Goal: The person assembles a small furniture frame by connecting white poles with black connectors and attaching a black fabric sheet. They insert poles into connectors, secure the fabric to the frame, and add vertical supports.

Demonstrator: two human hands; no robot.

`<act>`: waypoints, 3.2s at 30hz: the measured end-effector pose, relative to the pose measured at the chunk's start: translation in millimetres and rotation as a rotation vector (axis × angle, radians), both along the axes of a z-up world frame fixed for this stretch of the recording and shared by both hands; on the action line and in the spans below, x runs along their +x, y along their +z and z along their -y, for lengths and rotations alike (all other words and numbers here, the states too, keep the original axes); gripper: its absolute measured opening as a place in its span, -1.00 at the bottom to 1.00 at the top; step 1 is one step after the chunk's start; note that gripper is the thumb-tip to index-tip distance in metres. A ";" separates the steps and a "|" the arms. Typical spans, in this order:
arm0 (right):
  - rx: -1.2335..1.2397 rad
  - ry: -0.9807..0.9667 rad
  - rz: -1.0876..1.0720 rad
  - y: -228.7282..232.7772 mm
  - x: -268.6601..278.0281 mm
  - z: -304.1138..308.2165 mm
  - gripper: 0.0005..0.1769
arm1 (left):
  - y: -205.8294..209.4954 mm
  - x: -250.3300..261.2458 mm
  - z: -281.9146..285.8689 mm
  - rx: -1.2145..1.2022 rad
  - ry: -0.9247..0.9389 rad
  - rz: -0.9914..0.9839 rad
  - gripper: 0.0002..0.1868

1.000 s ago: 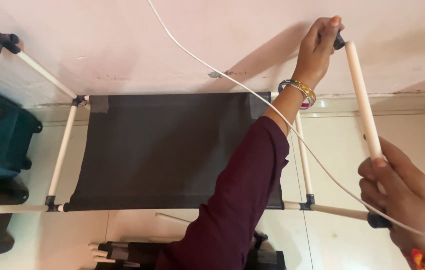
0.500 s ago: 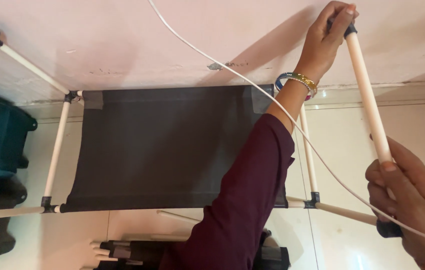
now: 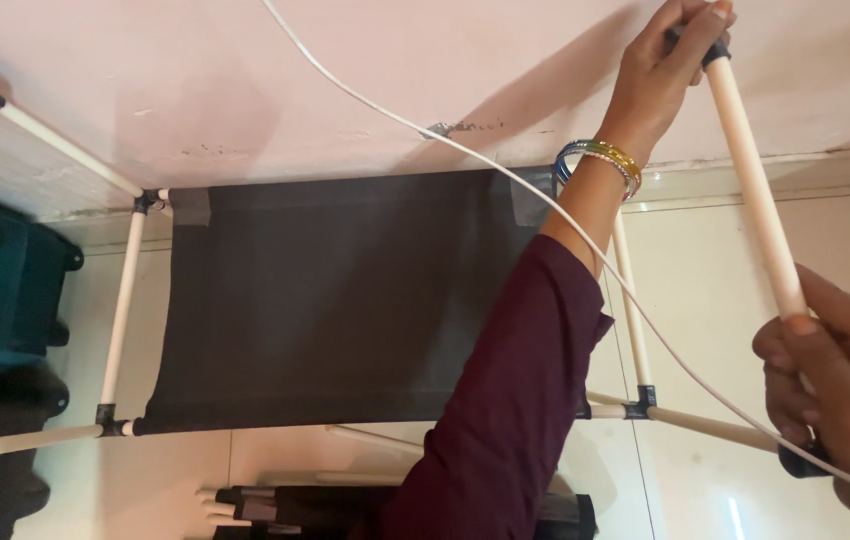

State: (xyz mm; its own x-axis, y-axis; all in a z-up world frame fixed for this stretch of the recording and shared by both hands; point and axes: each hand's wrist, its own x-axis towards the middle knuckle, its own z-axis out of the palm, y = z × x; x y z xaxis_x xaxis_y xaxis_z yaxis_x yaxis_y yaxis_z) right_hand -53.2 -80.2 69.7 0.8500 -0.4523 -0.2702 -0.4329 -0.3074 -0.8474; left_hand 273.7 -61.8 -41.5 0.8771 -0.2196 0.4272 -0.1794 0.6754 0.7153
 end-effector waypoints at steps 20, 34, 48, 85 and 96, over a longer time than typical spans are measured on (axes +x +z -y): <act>-0.338 0.100 0.330 38.4 -9.2 -45.1 -0.44 | -7.6 -3.8 6.0 0.259 0.155 -0.015 -0.41; -0.746 0.094 0.359 53.7 -6.9 -64.3 -0.65 | -2.7 -15.5 9.9 0.175 0.206 -0.061 -0.43; -0.750 0.175 0.604 46.1 -5.4 -50.2 -0.73 | -75.3 -66.2 -86.8 0.997 0.152 0.304 -0.33; 0.286 -0.144 0.036 -182.4 -48.8 74.1 -0.50 | -121.4 -338.2 -250.8 1.262 -0.036 1.153 -0.92; -0.545 1.107 -0.526 -237.2 -113.2 -23.2 -0.52 | -229.5 -318.4 -273.8 1.722 0.287 0.648 -0.45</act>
